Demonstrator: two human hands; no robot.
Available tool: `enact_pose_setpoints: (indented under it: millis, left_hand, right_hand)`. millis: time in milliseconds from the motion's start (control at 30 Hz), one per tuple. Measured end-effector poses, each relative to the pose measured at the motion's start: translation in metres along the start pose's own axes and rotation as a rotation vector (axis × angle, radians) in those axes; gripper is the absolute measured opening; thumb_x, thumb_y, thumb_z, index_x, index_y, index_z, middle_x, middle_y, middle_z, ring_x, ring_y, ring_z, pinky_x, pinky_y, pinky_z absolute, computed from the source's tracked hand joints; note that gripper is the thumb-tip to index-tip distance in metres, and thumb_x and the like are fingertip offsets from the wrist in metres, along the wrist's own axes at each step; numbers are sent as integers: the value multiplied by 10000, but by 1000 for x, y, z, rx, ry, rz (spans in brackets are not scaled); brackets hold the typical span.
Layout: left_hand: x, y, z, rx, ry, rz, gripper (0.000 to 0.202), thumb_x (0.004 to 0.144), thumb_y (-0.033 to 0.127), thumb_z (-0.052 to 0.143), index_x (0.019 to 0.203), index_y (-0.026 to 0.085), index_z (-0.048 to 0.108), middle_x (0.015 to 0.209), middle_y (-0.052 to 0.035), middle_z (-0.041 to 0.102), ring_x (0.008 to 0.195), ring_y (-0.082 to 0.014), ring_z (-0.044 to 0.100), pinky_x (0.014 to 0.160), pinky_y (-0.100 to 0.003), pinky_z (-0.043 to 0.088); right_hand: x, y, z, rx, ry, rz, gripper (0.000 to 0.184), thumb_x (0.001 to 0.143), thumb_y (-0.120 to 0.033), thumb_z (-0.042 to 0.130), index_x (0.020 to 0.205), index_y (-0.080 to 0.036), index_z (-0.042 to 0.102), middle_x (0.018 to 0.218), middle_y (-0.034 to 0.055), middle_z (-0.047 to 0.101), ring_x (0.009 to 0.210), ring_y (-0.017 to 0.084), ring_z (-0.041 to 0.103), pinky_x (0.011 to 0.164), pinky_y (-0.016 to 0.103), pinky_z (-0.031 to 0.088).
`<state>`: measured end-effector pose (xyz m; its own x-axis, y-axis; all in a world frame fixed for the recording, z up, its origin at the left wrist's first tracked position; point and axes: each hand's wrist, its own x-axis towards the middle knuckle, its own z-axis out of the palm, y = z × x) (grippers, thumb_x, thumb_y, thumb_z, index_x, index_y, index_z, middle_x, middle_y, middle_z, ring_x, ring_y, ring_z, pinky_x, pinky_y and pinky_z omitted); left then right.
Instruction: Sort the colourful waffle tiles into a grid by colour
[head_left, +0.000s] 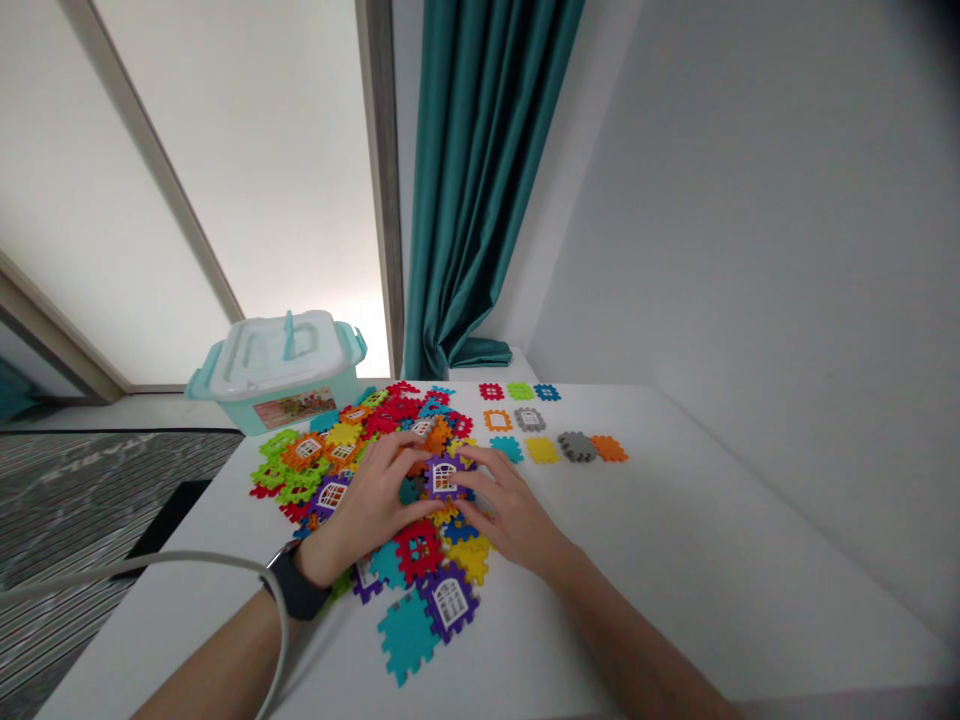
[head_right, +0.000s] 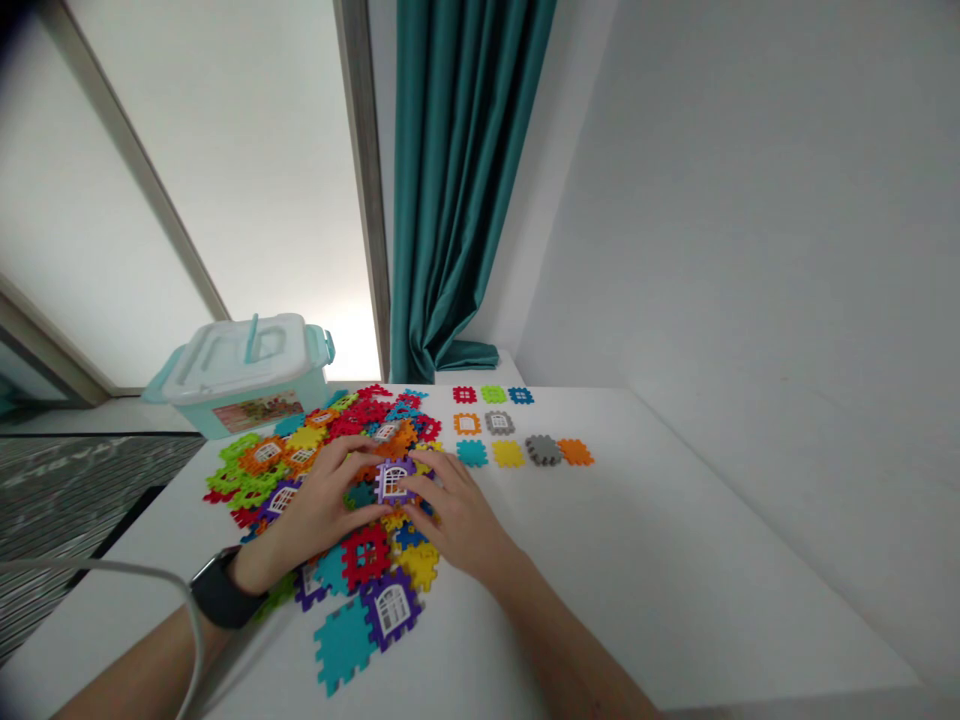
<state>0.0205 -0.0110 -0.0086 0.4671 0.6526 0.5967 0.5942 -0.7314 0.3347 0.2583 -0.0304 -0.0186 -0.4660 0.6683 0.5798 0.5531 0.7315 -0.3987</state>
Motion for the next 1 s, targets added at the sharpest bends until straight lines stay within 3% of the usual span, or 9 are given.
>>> enact_pose_setpoints:
  millis: [567,800,1000]
  left_hand:
    - [2,7,1,-35,3,-4,386,852,414,774,1137,219,602,1287,-127,592,1182,-304,589,995,-481,516]
    - [0,8,3,-38,-27,-9,415,833,399,796,1163,237,603,1272,-111,601,1186,-299,580,1013,-478,495]
    - [2,9,4,1,-78,5,333,925,375,691,1216,235,608,1239,-103,631,1148,-277,603,992,-454,490]
  right_hand:
    - [-2,-1,1,6,21,0,243,945,-203,616,1176,-275,621,1363,108,587,1272,269,558,1068,506,481]
    - [-5,-2,-7,1,-7,9,250,942,-213,625,1183,-276,633,1336,108,608,1269,280,552,1076,527,462]
    - [-11,8,-16,-19,23,33,226,951,-225,609,1171,-275,627,1330,103,619,1255,269,565,1080,515,452]
